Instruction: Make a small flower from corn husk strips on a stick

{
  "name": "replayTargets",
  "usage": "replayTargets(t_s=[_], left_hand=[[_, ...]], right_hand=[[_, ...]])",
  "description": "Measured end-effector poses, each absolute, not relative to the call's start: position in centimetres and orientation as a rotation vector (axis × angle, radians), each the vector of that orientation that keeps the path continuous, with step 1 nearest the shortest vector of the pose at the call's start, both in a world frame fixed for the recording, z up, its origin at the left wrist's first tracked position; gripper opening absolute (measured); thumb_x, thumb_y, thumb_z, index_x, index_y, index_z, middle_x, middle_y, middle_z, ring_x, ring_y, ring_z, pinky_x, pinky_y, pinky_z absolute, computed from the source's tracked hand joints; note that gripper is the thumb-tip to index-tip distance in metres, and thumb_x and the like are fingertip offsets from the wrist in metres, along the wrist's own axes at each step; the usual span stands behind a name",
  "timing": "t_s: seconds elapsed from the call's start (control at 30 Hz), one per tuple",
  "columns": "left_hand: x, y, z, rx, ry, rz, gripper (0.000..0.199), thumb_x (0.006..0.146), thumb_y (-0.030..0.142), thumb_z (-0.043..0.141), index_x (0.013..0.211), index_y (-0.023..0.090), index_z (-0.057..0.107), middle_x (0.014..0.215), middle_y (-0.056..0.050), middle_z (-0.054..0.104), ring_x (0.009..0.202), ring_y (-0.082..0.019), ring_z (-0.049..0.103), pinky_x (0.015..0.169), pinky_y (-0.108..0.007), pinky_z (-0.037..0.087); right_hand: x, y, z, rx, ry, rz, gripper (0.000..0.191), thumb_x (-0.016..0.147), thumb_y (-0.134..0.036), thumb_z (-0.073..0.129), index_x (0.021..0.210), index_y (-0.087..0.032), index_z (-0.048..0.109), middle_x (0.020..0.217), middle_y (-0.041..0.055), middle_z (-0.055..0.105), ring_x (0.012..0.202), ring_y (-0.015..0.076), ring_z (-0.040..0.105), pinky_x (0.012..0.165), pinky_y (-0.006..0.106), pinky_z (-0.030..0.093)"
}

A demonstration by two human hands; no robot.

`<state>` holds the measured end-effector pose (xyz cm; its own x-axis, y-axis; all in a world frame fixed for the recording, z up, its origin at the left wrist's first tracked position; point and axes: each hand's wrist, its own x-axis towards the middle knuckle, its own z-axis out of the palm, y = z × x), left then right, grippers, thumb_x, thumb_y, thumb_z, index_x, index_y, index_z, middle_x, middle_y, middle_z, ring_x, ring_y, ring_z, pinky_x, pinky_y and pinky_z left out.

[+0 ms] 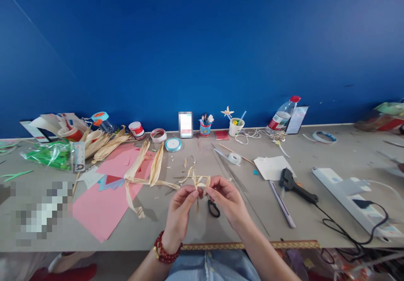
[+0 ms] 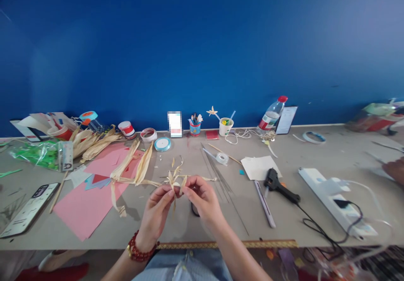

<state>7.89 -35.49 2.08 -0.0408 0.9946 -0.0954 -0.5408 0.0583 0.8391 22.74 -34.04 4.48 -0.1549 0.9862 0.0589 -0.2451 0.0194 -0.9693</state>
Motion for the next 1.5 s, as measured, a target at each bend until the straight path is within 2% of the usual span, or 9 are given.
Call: replayTargets(t_s=[0.1,0.3,0.57,0.7,0.87,0.97,1.23,1.5], left_hand=[[8.0,-35.6,2.1,0.738,0.849,1.419,0.01,0.078,0.026,0.078,0.083,0.018,0.074,0.081,-0.003,0.075,0.073,-0.014,0.066,0.077,-0.027,0.052],[8.2,-35.8,2.3,0.715,0.835,1.424,0.013,0.078,0.028,0.078,0.085,0.018,0.074,0.084,-0.005,0.077,0.078,-0.018,0.07,0.081,-0.031,0.054],[8.2,-35.9,2.7,0.734,0.796,1.338,0.014,0.074,0.028,0.081,0.076,0.017,0.074,0.075,-0.003,0.073,0.067,-0.016,0.067,0.073,-0.03,0.053],[8.1,-35.8,2.6,0.736,0.836,1.396,0.011,0.074,0.026,0.081,0.078,0.017,0.077,0.076,-0.003,0.074,0.065,-0.013,0.063,0.071,-0.026,0.052],[8.0,-35.6,1.9,0.574,0.829,1.45,0.011,0.072,0.027,0.082,0.081,0.021,0.079,0.085,-0.005,0.078,0.079,-0.016,0.069,0.076,-0.027,0.053],[8.0,-35.7,1.5,0.559,0.823,1.45,0.012,0.071,0.027,0.082,0.081,0.021,0.079,0.086,-0.005,0.078,0.083,-0.018,0.07,0.076,-0.027,0.053],[6.7,-35.2,2.5,0.629,0.766,1.334,0.007,0.073,0.023,0.081,0.077,0.018,0.078,0.084,-0.004,0.077,0.065,-0.01,0.062,0.073,-0.025,0.052],[6.7,-35.2,2.0,0.602,0.842,1.36,0.011,0.071,0.024,0.082,0.077,0.017,0.076,0.081,-0.004,0.075,0.067,-0.012,0.063,0.069,-0.025,0.053]], right_hand=[[22.6,-34.0,4.1,-0.919,-1.122,1.42,0.027,0.083,-0.044,0.071,0.082,-0.021,0.058,0.075,-0.0001,0.06,0.065,0.0138,0.055,0.064,0.025,0.046],[22.2,-34.3,3.6,-0.859,-1.014,1.46,0.026,0.084,-0.042,0.072,0.084,-0.02,0.057,0.08,0.0013,0.062,0.071,0.0149,0.059,0.07,0.028,0.05],[21.9,-34.1,4.5,-0.869,-0.99,1.475,0.029,0.083,-0.044,0.072,0.08,-0.02,0.054,0.068,-0.0038,0.056,0.055,0.0108,0.054,0.057,0.024,0.045],[22.2,-34.1,4.0,-0.931,-1.112,1.391,0.027,0.085,-0.045,0.069,0.085,-0.02,0.058,0.074,-0.0013,0.059,0.059,0.0113,0.053,0.058,0.024,0.043],[22.2,-34.8,3.0,-1.009,-1.284,1.385,0.027,0.086,-0.044,0.068,0.089,-0.019,0.061,0.076,0.0011,0.063,0.063,0.0123,0.053,0.057,0.023,0.041],[21.9,-35.1,3.4,-1.048,-1.319,1.344,0.024,0.087,-0.042,0.065,0.084,-0.019,0.06,0.072,0.0008,0.062,0.06,0.012,0.052,0.055,0.023,0.04],[22.6,-35.0,4.0,-1.174,-1.634,1.102,0.014,0.088,-0.024,0.054,0.076,-0.019,0.06,0.07,0.001,0.06,0.062,0.0138,0.053,0.054,0.022,0.039],[23.5,-35.2,3.8,-1.189,-1.779,0.905,0.016,0.09,-0.023,0.052,0.077,-0.02,0.06,0.072,0.0006,0.061,0.065,0.0142,0.057,0.059,0.022,0.041]])
